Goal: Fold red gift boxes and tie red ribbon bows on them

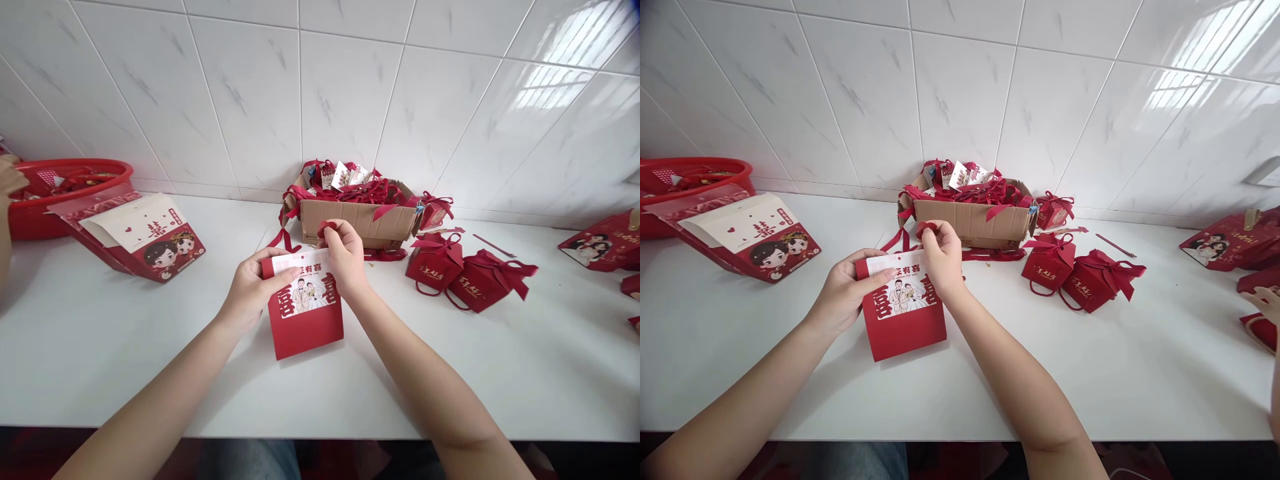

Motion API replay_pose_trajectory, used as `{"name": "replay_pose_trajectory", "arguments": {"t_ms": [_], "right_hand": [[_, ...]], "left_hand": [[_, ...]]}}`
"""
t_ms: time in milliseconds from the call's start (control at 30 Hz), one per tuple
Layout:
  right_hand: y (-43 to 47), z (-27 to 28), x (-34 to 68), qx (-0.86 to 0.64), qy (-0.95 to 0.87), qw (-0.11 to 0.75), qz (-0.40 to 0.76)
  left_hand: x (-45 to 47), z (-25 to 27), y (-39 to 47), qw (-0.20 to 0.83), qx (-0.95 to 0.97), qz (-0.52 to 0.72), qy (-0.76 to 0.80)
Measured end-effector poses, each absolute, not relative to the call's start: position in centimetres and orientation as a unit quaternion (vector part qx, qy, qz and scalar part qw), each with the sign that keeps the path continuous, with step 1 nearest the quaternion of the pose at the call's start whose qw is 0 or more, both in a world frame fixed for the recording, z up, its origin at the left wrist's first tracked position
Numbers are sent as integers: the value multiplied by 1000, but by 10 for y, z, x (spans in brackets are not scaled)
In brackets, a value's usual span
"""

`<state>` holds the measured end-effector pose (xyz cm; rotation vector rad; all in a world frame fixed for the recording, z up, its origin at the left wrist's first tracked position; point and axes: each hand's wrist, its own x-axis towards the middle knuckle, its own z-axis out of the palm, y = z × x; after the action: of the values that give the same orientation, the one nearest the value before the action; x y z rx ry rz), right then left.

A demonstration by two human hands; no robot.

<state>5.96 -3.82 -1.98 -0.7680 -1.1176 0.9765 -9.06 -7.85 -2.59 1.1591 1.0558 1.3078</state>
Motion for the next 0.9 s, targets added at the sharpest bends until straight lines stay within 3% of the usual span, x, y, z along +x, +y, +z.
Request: {"name": "replay_pose_trajectory", "arguments": {"t_ms": [900], "right_hand": [[-43, -22, 57, -369, -631, 601, 323]], "left_hand": [[-89, -33, -82, 458, 554, 542, 436]]}}
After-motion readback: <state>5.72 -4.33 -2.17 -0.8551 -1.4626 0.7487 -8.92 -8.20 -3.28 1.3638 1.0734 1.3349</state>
